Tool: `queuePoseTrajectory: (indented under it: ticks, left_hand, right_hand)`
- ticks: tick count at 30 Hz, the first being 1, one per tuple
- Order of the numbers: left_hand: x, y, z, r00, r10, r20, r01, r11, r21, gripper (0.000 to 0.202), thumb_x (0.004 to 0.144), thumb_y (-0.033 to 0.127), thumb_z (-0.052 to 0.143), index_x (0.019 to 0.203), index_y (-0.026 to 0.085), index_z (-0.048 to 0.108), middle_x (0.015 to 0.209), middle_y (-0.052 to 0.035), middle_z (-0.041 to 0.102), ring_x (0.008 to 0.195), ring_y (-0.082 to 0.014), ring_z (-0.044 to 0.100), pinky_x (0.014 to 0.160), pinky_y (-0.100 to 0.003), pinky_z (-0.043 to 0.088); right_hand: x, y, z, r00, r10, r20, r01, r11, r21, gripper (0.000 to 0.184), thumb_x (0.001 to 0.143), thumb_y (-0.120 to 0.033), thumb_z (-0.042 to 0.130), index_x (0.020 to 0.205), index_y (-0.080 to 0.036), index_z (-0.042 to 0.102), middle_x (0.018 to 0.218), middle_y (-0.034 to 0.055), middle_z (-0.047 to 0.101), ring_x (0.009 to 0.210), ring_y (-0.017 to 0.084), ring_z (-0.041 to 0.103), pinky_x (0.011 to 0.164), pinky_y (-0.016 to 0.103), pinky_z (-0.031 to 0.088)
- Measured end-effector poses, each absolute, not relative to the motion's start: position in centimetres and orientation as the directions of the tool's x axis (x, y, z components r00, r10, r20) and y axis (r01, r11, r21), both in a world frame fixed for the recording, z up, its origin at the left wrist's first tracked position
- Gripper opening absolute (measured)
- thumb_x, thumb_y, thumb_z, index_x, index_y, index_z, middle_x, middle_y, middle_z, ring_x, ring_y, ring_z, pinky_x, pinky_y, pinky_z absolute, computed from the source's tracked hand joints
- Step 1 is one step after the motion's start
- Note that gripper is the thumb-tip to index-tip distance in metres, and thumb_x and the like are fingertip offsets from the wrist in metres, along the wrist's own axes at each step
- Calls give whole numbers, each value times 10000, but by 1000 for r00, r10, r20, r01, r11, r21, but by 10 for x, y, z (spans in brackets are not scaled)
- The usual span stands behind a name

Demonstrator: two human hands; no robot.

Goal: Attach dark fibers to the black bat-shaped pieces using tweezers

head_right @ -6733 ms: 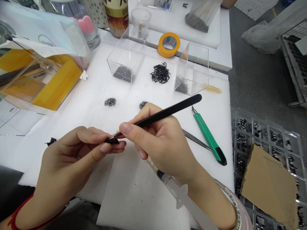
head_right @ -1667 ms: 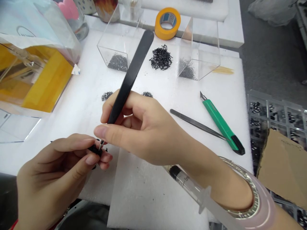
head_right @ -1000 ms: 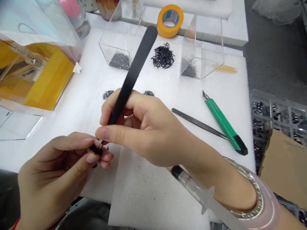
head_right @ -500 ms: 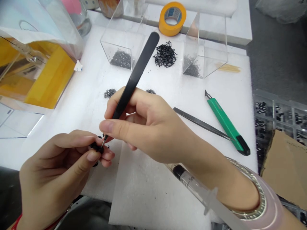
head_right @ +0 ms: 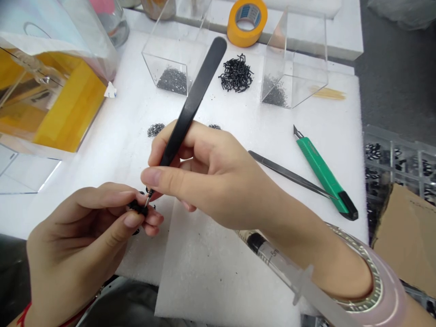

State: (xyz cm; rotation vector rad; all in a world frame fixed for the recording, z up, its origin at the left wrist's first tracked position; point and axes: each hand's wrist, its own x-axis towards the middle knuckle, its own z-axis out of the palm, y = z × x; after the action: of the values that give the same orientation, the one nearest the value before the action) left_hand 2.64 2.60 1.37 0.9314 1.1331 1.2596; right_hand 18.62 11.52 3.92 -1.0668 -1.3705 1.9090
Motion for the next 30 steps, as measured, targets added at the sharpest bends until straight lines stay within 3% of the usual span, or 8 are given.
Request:
queuePoseTrajectory:
  ticks: [14,20,23,25,27,30]
  left_hand:
    - [26,27,15,-36,992,-117,-210,107,972,274,795,-21,616,953,196,671,868,-2,678,704,-123,710,709,-221,618]
    - [27,27,14,-46,993,-113,-214,101,972,284,798,-20,615,972,199,664,876,-3,673,718,-121,707,714,-219,613]
    - [26,26,14,-34,993,-110,-223,100,970,287,806,-19,604,980,202,659,889,-6,666,723,-122,704,710,-225,612]
    - [25,24,14,-33,995,-90,-212,81,974,296,804,-24,603,985,204,655,876,-5,655,726,-126,701,693,-224,610]
    - [25,24,14,-31,997,-65,-194,58,979,308,798,-30,604,988,207,656,858,-5,642,725,-131,698,672,-227,609]
    - [26,25,15,-8,999,-35,-186,32,982,321,792,-33,598,982,216,670,865,-15,630,713,-141,695,638,-240,612]
  right_hand:
    - [187,114,40,-578,776,-253,0,-309,-951,109,809,-75,604,792,-178,570,645,-71,620,381,-16,478,350,43,379]
    - [187,114,38,-588,776,-228,6,-277,-961,130,804,-66,599,791,-193,571,616,-65,617,359,1,462,309,61,343]
    - [189,113,40,-557,802,-215,4,-256,-967,115,802,-92,614,813,-204,589,679,-52,620,409,18,486,376,102,438]
    - [193,115,42,-465,865,-186,-12,-216,-976,88,810,-138,627,847,-212,598,731,-46,609,457,30,491,541,193,558]
    - [200,120,44,-274,949,-155,50,-147,-988,76,810,-186,645,870,-209,605,740,-36,590,487,42,483,673,283,593]
    - [217,131,42,8,997,-82,301,-81,-950,96,778,-214,686,849,-194,624,725,-5,597,544,85,564,597,250,577]
